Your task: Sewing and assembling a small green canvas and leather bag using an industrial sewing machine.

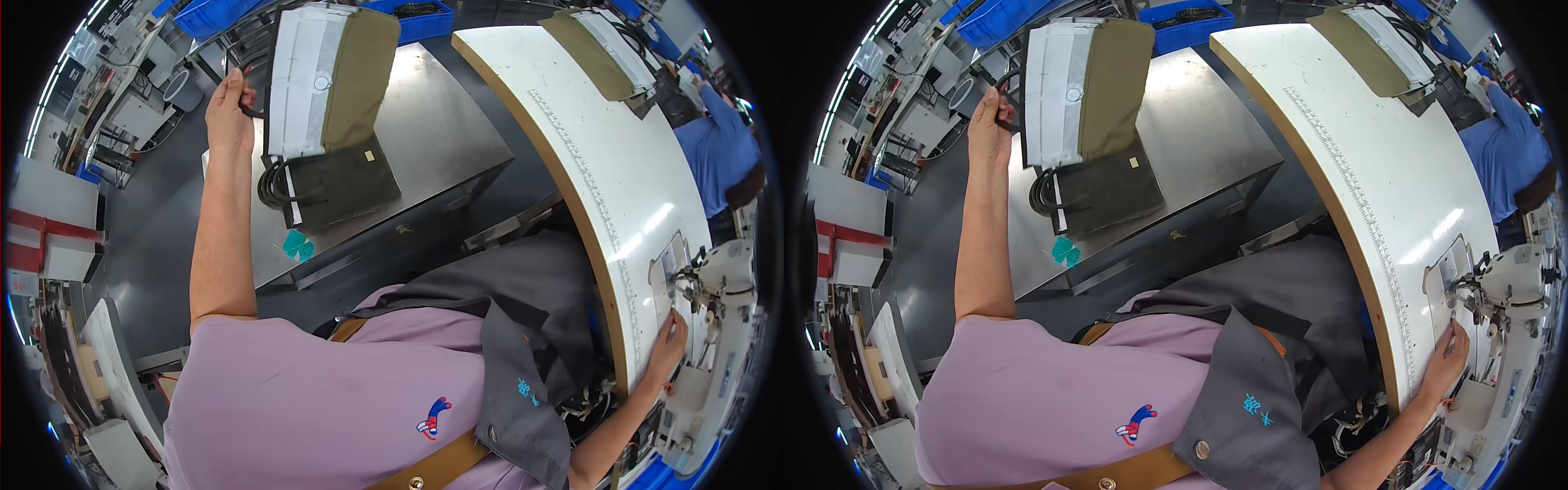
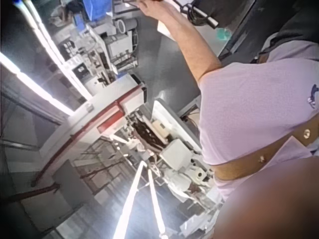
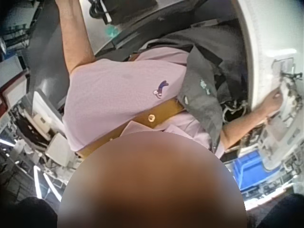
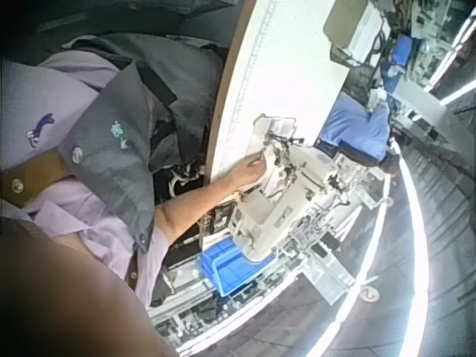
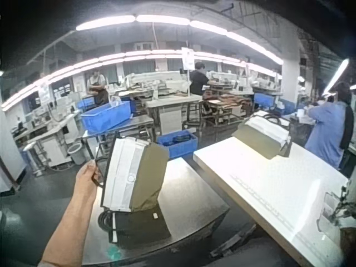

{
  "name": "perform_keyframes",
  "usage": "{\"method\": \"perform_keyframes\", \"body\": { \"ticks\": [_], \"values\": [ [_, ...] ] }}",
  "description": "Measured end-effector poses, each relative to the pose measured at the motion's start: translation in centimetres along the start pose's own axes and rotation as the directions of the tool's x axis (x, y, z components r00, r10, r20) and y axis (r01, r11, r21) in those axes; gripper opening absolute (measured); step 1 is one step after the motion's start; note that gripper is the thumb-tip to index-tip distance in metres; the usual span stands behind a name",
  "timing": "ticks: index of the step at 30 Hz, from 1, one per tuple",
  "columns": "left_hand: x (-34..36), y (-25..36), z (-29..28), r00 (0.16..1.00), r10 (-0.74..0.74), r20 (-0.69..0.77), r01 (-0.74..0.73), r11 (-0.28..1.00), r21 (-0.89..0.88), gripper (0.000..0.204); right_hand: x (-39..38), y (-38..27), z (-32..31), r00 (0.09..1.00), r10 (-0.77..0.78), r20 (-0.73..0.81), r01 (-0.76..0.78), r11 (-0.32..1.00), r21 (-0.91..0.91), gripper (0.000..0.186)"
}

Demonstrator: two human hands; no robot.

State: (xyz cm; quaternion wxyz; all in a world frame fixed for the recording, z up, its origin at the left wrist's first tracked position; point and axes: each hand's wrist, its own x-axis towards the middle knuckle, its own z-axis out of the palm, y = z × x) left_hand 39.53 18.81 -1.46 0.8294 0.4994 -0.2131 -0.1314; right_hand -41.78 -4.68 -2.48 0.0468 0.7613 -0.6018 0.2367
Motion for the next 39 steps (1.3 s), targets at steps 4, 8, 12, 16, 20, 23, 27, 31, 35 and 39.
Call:
{"method": "perform_keyframes", "body": {
  "ticks": [4, 8, 12, 16, 20, 23, 27, 31, 35, 39],
  "values": [
    [-0.5, -0.2, 0.4, 0.996, 0.071, 0.060, -0.069, 0.997, -0.037, 0.030, -0.1, 0.7, 0.3, 1.000, -0.009, 0.015, 0.009, 1.000, 0.000, 0.027],
    [-0.4, -1.8, -1.0, 0.991, -0.132, 0.037, 0.135, 0.989, -0.066, 0.032, -0.3, 0.8, 0.1, 0.999, 0.046, 0.029, -0.047, 0.999, 0.028, 0.030],
    [-1.3, -7.9, -6.6, 0.889, -0.417, -0.191, 0.405, 0.909, -0.100, 0.022, 0.0, 0.2, 0.2, 0.998, 0.050, 0.039, -0.051, 0.998, 0.027, 0.030],
    [-4.1, -15.7, -15.4, 0.901, 0.050, -0.430, 0.265, 0.722, 0.639, 0.021, 0.4, -0.1, 0.6, 0.999, 0.010, 0.035, -0.010, 1.000, 0.015, 0.030],
    [-5.1, -14.6, -11.4, 0.926, 0.097, -0.365, 0.213, 0.663, 0.717, 0.022, 0.0, -1.0, -0.1, 1.000, 0.019, 0.019, -0.020, 1.000, 0.012, 0.028],
    [-6.9, -11.9, -0.6, 0.997, -0.034, -0.070, 0.063, 0.879, 0.472, 0.014, -0.6, -1.1, 0.0, 1.000, 0.011, -0.008, -0.012, 0.999, -0.043, 0.027],
    [-15.3, -1.8, 17.2, 0.550, -0.091, 0.830, -0.320, 0.895, 0.310, 0.010, -1.6, -2.5, -0.1, 0.996, 0.028, -0.089, -0.034, 0.998, -0.056, 0.027],
    [-25.1, 8.0, 28.0, -0.360, 0.203, 0.911, -0.500, 0.782, -0.372, 0.026, -1.1, -3.0, 1.0, 0.980, -0.001, -0.198, -0.005, 1.000, -0.027, 0.023],
    [-32.0, 12.9, 34.1, -0.695, 0.438, 0.570, -0.172, 0.669, -0.723, 0.020, 0.2, -4.3, 2.3, 0.939, -0.052, -0.340, 0.060, 0.998, 0.015, 0.015],
    [-37.6, 13.8, 38.6, -0.805, 0.491, 0.333, 0.111, 0.676, -0.728, 0.012, -0.6, -4.5, 1.8, 0.966, 0.016, -0.257, -0.022, 1.000, -0.021, 0.015]
  ]
}}
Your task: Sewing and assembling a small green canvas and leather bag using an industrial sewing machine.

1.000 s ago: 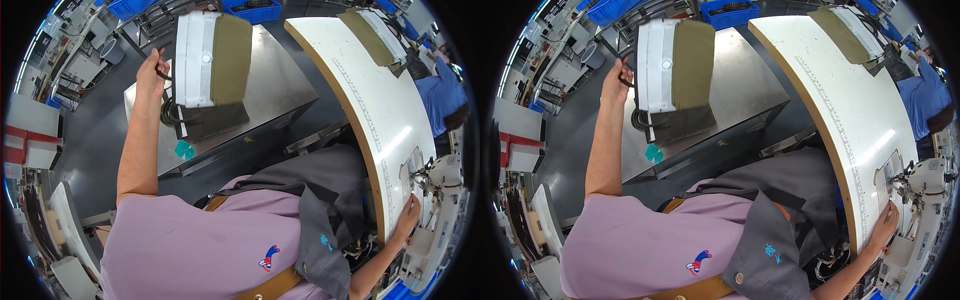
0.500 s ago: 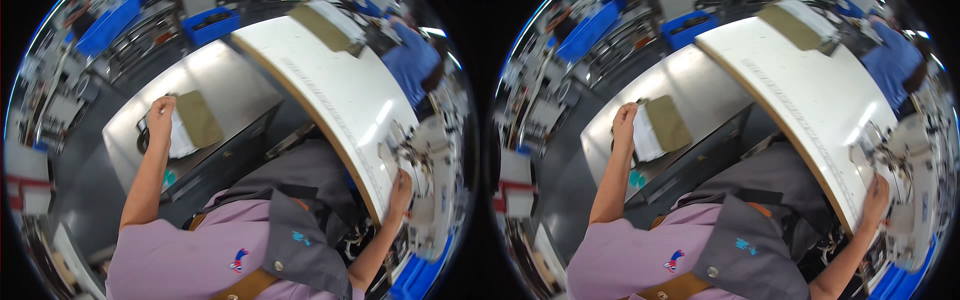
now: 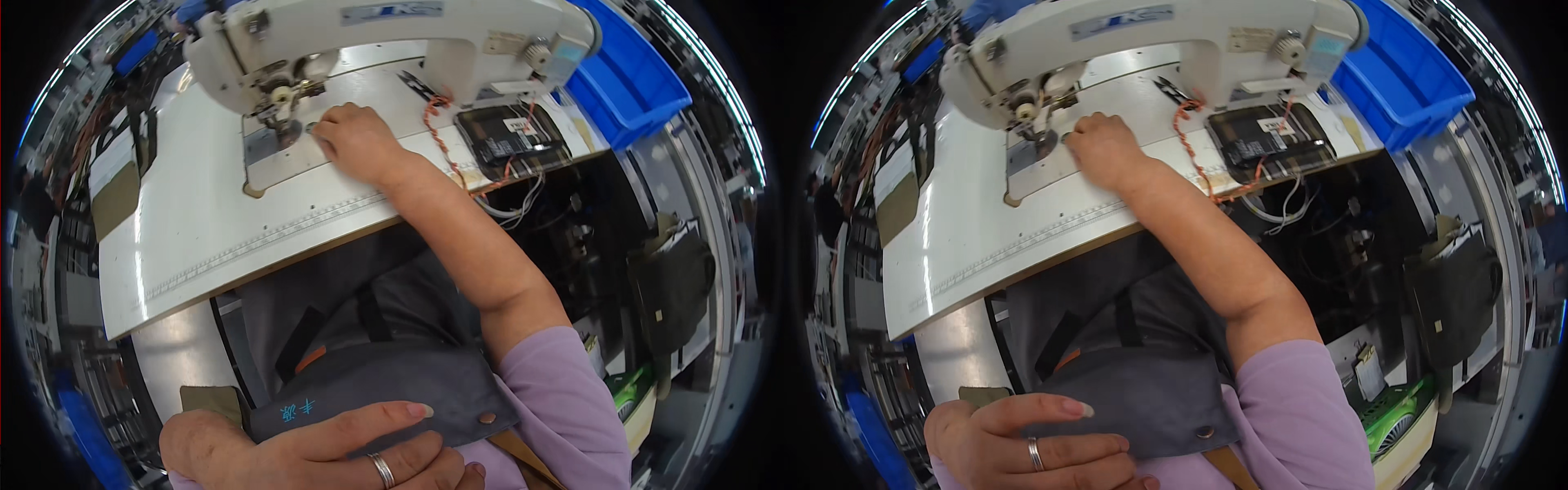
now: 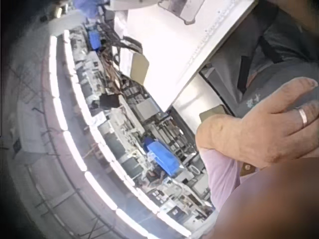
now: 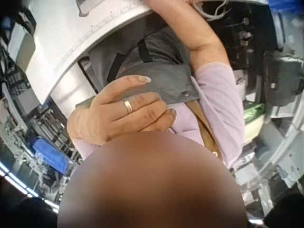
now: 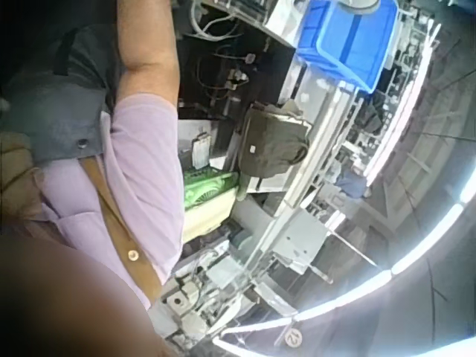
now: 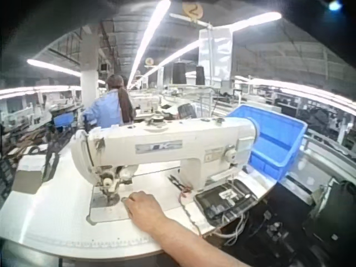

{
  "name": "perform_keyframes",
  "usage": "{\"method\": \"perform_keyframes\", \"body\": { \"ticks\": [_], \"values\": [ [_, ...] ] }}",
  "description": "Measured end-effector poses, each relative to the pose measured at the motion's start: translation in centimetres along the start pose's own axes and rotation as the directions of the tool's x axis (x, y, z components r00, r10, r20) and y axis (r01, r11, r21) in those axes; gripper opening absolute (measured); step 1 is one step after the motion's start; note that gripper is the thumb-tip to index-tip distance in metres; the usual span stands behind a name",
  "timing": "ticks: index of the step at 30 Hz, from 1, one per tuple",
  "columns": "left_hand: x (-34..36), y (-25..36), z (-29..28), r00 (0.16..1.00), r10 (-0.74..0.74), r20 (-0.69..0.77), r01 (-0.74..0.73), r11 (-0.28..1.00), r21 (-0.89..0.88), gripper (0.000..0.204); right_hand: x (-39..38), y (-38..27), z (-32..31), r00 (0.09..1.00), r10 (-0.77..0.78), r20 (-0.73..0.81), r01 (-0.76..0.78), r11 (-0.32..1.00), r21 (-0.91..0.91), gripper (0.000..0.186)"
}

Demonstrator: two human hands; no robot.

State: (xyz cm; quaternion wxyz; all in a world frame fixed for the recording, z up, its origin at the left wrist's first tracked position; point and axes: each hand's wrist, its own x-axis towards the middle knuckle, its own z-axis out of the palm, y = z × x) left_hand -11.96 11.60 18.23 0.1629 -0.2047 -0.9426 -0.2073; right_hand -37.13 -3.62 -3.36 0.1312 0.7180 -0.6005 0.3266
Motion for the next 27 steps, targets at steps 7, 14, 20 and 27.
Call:
{"method": "perform_keyframes", "body": {
  "ticks": [7, 14, 20, 27],
  "values": [
    [6.7, -5.6, 2.0, 0.988, 0.113, 0.108, -0.074, 0.946, -0.316, 0.022, -0.9, -1.1, -1.5, 0.991, 0.039, 0.126, -0.029, 0.997, -0.076, 0.014],
    [9.3, -7.1, 4.8, 0.997, -0.068, 0.041, 0.076, 0.959, -0.272, 0.031, -1.1, -1.8, -1.3, 0.999, -0.009, 0.046, 0.007, 0.999, 0.042, 0.014],
    [10.9, -8.3, -1.3, 0.791, 0.150, 0.594, -0.028, 0.977, -0.210, 0.047, -0.8, -2.3, -2.0, 0.999, -0.025, 0.039, 0.023, 0.999, 0.048, 0.011],
    [4.4, -1.4, -0.1, 0.923, -0.182, 0.340, 0.149, 0.981, 0.122, 0.055, -1.0, -1.1, -1.3, 1.000, -0.021, 0.023, 0.021, 0.999, -0.031, 0.012]
  ]
}}
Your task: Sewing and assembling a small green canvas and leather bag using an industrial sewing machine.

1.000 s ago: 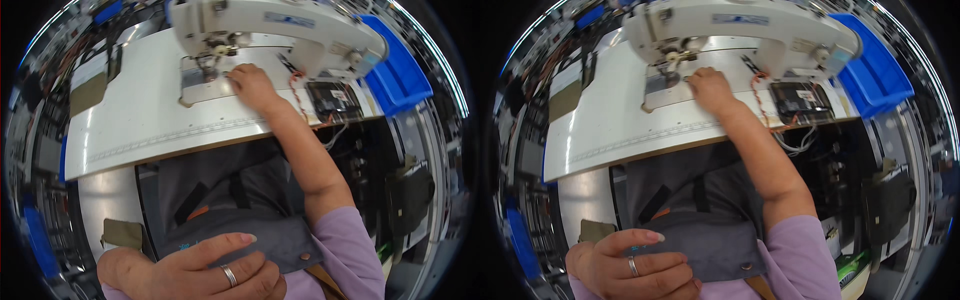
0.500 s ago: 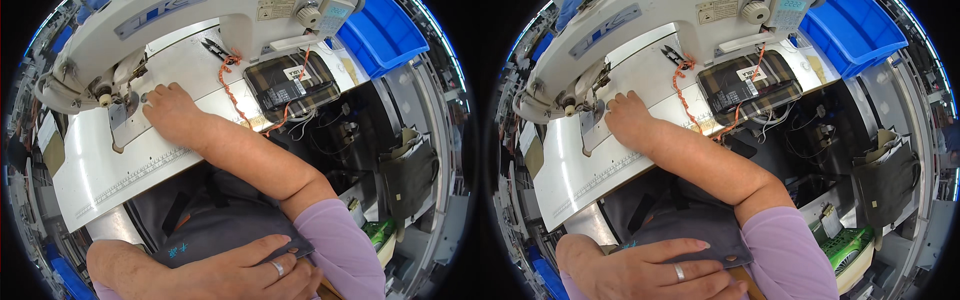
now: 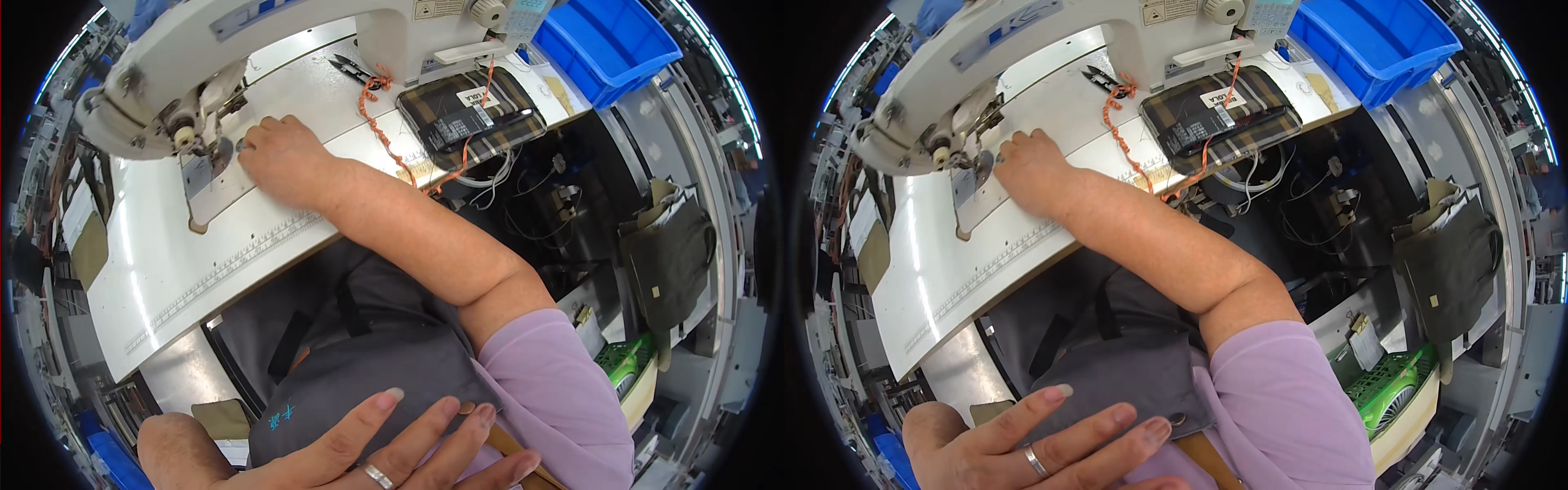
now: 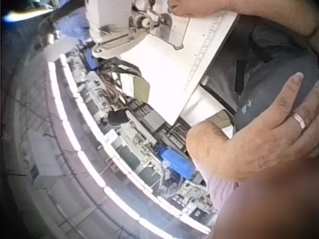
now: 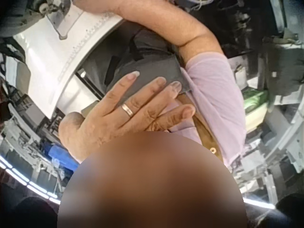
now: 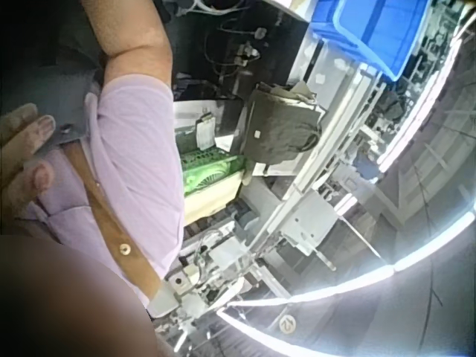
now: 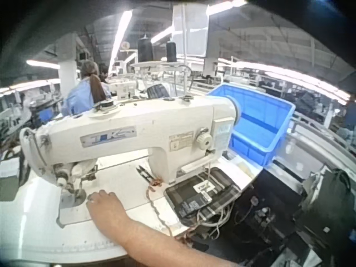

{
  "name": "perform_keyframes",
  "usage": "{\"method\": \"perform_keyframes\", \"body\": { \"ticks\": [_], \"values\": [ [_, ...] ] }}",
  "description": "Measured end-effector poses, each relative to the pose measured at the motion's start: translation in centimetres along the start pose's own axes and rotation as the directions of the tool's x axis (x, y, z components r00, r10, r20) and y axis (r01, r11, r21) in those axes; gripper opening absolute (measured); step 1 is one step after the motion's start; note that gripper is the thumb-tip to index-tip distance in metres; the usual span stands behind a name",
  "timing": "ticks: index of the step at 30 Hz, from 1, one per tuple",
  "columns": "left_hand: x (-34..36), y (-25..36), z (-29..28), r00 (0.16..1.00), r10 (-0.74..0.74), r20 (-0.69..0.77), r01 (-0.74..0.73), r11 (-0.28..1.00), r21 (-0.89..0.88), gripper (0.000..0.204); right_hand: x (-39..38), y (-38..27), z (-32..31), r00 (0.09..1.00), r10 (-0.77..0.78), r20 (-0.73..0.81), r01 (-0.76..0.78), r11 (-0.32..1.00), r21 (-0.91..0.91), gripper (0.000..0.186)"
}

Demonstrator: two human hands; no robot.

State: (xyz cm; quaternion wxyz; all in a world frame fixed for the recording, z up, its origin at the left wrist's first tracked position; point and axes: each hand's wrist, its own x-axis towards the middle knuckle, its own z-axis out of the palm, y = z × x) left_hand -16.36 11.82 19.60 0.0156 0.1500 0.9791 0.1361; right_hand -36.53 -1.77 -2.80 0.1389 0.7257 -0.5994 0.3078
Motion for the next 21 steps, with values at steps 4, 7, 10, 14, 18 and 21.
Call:
{"method": "perform_keyframes", "body": {
  "ticks": [4, 7, 10, 14, 18, 21],
  "values": [
    [-3.1, 3.4, -0.7, 0.995, -0.031, 0.093, 0.051, 0.973, -0.224, 0.052, 1.7, -1.6, 1.1, 0.999, -0.038, -0.005, 0.037, 0.999, -0.028, 0.012],
    [-4.5, 4.7, 0.5, 0.998, 0.017, -0.053, -0.022, 0.995, -0.094, 0.051, 1.3, 0.5, 1.8, 0.999, -0.049, -0.020, 0.049, 0.999, 0.001, 0.008],
    [-3.7, 5.6, 2.2, 0.982, 0.017, -0.186, -0.049, 0.985, -0.168, 0.054, 0.2, 2.4, 1.0, 0.992, -0.098, -0.077, 0.101, 0.995, 0.026, 0.008],
    [-3.1, 7.5, 4.1, 0.977, -0.073, -0.200, 0.042, 0.987, -0.153, 0.070, 0.8, 0.8, 0.8, 0.990, -0.107, -0.095, 0.118, 0.985, 0.124, 0.015],
    [-4.0, 2.6, 5.5, 0.962, 0.001, -0.274, 0.041, 0.988, 0.149, 0.073, 0.2, 0.7, 0.1, 0.996, -0.083, -0.014, 0.084, 0.988, 0.131, 0.020],
    [-7.4, -3.4, 3.6, 0.915, -0.245, -0.321, 0.184, 0.960, -0.211, 0.065, 0.0, 0.1, -0.4, 0.996, -0.084, 0.021, 0.080, 0.987, 0.137, 0.022]
  ]
}}
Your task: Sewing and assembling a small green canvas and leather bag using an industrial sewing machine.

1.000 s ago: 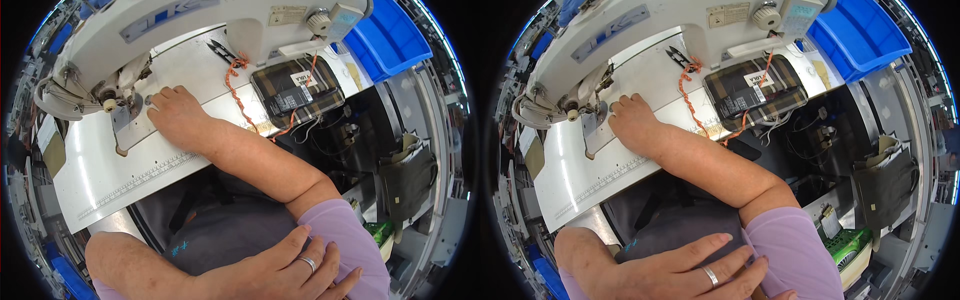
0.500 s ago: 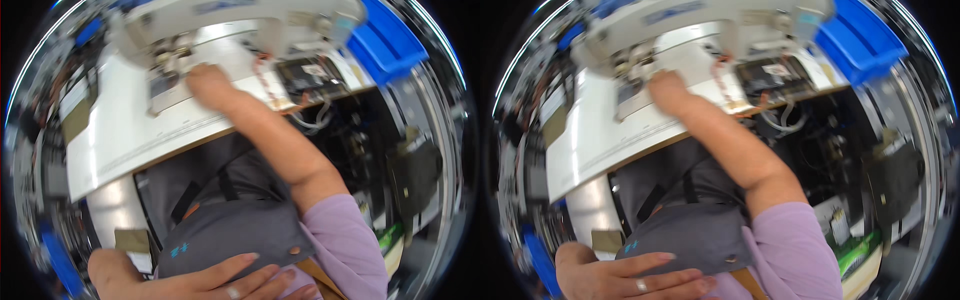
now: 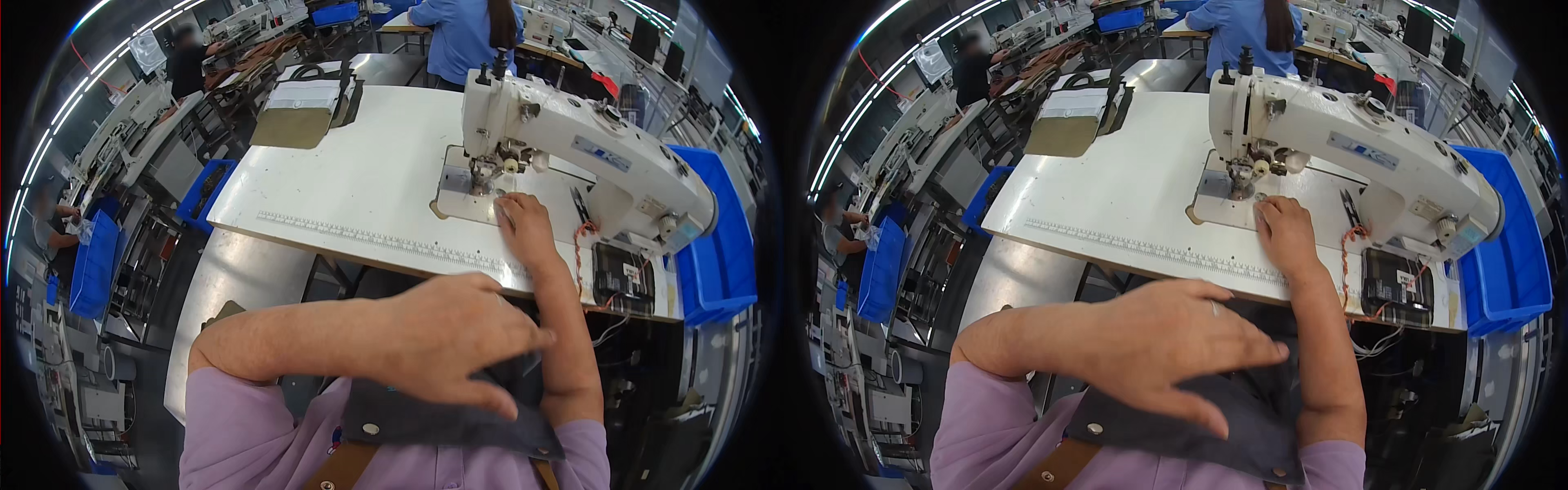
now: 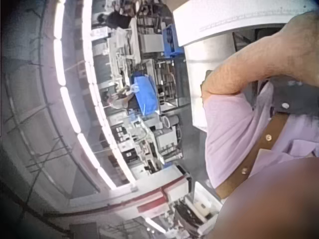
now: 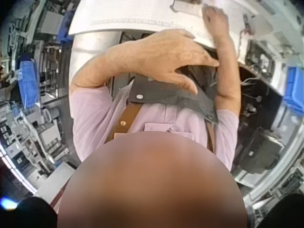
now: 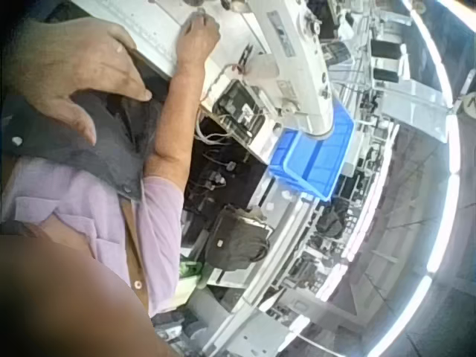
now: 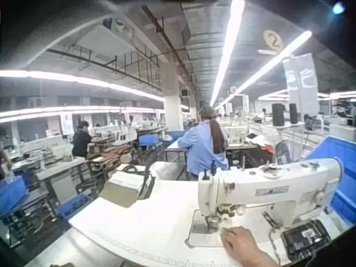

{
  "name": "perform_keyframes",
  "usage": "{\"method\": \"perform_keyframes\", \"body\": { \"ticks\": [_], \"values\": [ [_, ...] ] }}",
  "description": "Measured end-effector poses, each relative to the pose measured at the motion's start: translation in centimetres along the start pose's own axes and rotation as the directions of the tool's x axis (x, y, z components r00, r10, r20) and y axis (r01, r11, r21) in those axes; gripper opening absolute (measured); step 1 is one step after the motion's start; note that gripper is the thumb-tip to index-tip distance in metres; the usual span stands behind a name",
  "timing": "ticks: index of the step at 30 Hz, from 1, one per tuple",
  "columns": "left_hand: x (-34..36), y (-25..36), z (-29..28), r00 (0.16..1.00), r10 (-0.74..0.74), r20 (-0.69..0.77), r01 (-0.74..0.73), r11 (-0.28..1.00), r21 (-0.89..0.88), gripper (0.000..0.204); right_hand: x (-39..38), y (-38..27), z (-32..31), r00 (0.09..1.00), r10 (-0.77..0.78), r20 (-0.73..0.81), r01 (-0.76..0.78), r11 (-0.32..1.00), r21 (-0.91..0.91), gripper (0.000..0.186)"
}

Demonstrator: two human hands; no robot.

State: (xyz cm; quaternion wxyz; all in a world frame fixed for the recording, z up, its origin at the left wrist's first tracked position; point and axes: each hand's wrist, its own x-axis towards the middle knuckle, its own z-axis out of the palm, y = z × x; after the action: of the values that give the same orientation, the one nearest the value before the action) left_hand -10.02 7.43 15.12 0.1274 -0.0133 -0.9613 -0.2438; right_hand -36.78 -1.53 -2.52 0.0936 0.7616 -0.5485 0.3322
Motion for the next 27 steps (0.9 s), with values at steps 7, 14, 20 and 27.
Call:
{"method": "perform_keyframes", "body": {
  "ticks": [7, 14, 20, 27],
  "values": [
    [-7.2, -21.4, -4.1, 0.598, -0.616, -0.513, 0.709, 0.705, -0.019, 0.041, 0.8, -1.3, -1.2, 0.998, 0.044, 0.049, -0.043, 0.999, -0.014, 0.026],
    [-14.2, -39.1, -8.1, 0.343, -0.416, -0.842, 0.910, 0.370, 0.188, 0.064, 2.8, -1.8, -1.4, 0.990, 0.081, 0.113, -0.085, 0.996, 0.028, 0.033],
    [-14.1, -45.9, -10.4, 0.146, -0.406, -0.902, 0.986, -0.015, 0.166, 0.079, 2.8, -0.5, -1.3, 0.974, 0.148, 0.173, -0.158, 0.987, 0.043, 0.032],
    [-16.7, -48.7, -11.2, 0.232, -0.437, -0.869, 0.970, 0.037, 0.240, 0.054, 3.0, -0.4, -1.1, 0.976, 0.152, 0.158, -0.163, 0.985, 0.064, 0.033]
  ]
}}
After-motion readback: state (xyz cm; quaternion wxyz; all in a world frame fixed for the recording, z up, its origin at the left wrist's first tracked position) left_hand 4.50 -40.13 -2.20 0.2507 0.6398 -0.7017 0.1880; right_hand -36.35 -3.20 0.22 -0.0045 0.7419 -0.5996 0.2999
